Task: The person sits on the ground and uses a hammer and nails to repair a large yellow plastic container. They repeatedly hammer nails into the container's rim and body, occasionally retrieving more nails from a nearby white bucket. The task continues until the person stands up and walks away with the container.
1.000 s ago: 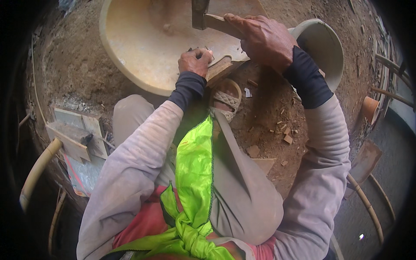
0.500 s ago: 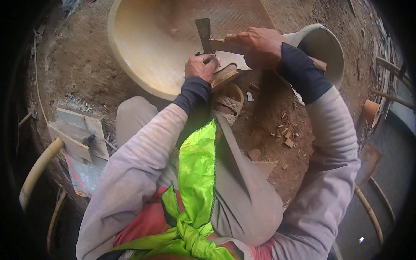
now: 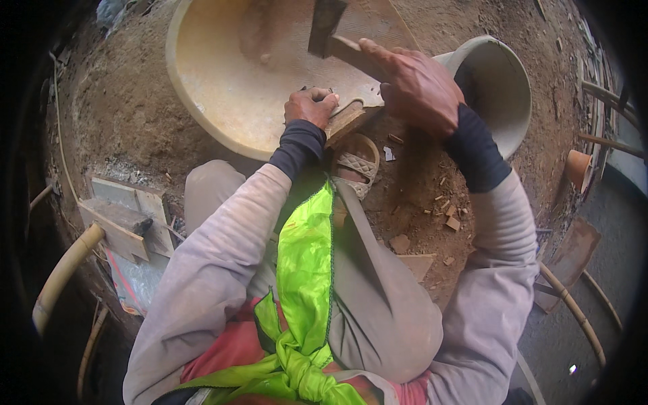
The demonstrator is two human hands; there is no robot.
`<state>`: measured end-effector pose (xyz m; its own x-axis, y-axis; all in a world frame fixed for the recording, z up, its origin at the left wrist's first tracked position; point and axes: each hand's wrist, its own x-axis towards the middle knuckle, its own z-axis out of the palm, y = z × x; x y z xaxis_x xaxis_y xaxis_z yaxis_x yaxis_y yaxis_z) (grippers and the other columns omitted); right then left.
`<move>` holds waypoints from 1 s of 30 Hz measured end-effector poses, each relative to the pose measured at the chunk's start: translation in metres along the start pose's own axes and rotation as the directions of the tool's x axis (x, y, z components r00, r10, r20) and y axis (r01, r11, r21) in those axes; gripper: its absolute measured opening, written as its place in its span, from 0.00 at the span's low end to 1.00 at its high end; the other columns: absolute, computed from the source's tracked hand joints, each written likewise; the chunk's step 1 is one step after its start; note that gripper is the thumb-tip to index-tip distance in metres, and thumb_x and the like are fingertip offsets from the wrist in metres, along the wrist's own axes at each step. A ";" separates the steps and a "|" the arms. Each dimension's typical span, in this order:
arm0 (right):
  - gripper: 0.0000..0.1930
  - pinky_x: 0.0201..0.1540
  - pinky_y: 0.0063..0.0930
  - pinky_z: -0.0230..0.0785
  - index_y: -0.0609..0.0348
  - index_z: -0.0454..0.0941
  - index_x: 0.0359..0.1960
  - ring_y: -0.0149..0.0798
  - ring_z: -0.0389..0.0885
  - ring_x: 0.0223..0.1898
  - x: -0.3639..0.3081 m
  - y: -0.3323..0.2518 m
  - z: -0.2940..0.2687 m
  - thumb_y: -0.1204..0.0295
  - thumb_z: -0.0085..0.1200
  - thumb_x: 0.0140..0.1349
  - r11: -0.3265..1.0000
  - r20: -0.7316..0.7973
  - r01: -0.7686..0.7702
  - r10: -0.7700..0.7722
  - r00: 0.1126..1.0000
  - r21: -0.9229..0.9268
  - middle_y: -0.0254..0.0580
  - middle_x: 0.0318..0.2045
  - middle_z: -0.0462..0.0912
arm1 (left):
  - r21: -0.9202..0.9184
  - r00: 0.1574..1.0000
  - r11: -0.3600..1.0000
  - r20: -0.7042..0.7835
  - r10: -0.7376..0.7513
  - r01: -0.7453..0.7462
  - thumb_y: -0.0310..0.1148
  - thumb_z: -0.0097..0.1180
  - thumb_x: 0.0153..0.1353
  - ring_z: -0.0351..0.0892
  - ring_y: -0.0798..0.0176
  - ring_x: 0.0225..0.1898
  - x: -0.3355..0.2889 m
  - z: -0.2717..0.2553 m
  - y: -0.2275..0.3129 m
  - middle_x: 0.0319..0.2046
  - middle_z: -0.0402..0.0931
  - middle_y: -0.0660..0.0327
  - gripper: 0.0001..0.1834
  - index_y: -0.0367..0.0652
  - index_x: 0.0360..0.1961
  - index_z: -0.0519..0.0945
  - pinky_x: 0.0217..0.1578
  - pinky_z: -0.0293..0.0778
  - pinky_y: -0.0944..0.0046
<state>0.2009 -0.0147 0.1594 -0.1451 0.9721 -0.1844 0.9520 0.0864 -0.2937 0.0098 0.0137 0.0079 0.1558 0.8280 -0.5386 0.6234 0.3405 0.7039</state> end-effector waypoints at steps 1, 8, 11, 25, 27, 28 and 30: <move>0.35 0.50 0.50 0.77 0.54 0.71 0.69 0.59 0.84 0.47 -0.006 -0.002 0.000 0.75 0.55 0.54 0.999 -0.090 -0.018 0.022 0.996 0.042 0.57 0.43 0.85 | -0.008 1.000 1.000 -0.005 0.009 -0.009 0.45 0.68 0.53 0.88 0.44 0.44 0.001 0.000 0.000 0.37 0.88 0.49 0.13 0.53 0.36 0.93 0.51 0.81 0.52; 0.39 0.51 0.49 0.76 0.55 0.65 0.72 0.61 0.82 0.49 -0.046 -0.005 0.012 0.75 0.60 0.54 0.992 -0.093 -0.059 0.069 0.993 0.108 0.58 0.46 0.84 | 0.067 0.998 0.996 0.022 0.059 -0.060 0.47 0.73 0.50 0.88 0.49 0.42 0.016 -0.009 0.002 0.37 0.89 0.52 0.15 0.51 0.34 0.91 0.49 0.82 0.54; 0.38 0.54 0.47 0.75 0.55 0.67 0.71 0.60 0.82 0.51 -0.078 -0.005 0.018 0.75 0.62 0.53 0.970 -0.161 -0.161 0.190 0.968 0.181 0.57 0.49 0.83 | 0.243 0.794 0.840 -0.279 0.540 -0.486 0.53 0.78 0.45 0.86 0.48 0.42 0.036 -0.058 0.005 0.41 0.86 0.51 0.30 0.47 0.45 0.86 0.47 0.81 0.51; 0.27 0.56 0.46 0.75 0.63 0.71 0.61 0.65 0.82 0.52 -0.141 -0.028 0.063 0.77 0.59 0.57 0.866 -0.271 -0.326 0.441 0.856 0.378 0.63 0.51 0.82 | 0.533 0.568 0.614 -0.274 0.776 -0.582 0.29 0.61 0.59 0.85 0.48 0.34 0.050 -0.240 -0.067 0.37 0.85 0.46 0.16 0.36 0.48 0.85 0.42 0.80 0.55; 0.28 0.53 0.46 0.77 0.60 0.69 0.63 0.64 0.82 0.51 -0.143 -0.035 0.056 0.78 0.58 0.59 0.882 -0.314 -0.291 0.414 0.854 0.370 0.62 0.51 0.81 | 0.597 0.461 0.581 -0.362 0.810 -0.552 0.29 0.61 0.60 0.85 0.52 0.39 -0.005 -0.234 -0.069 0.41 0.86 0.46 0.18 0.33 0.50 0.84 0.46 0.80 0.57; 0.28 0.52 0.46 0.77 0.59 0.68 0.64 0.64 0.83 0.50 -0.143 -0.037 0.055 0.78 0.57 0.59 0.851 -0.241 -0.337 0.454 0.858 0.403 0.61 0.51 0.81 | 0.558 0.464 0.635 -0.434 0.772 -0.535 0.28 0.61 0.60 0.85 0.53 0.42 -0.033 -0.230 -0.065 0.43 0.86 0.47 0.19 0.32 0.51 0.83 0.48 0.79 0.58; 0.29 0.50 0.47 0.79 0.57 0.66 0.65 0.63 0.83 0.49 -0.146 -0.045 0.054 0.79 0.56 0.60 0.780 -0.078 -0.431 0.516 0.853 0.454 0.59 0.52 0.81 | 0.238 0.601 0.820 -0.580 0.550 -0.521 0.28 0.62 0.60 0.85 0.57 0.44 -0.091 -0.203 -0.012 0.46 0.86 0.49 0.21 0.29 0.53 0.81 0.50 0.79 0.60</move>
<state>0.1652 -0.1719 0.1491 0.3888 0.8905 -0.2361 0.6824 -0.4506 -0.5756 -0.1672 0.0252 0.1425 -0.0077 0.9431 0.3325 0.6117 -0.2586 0.7476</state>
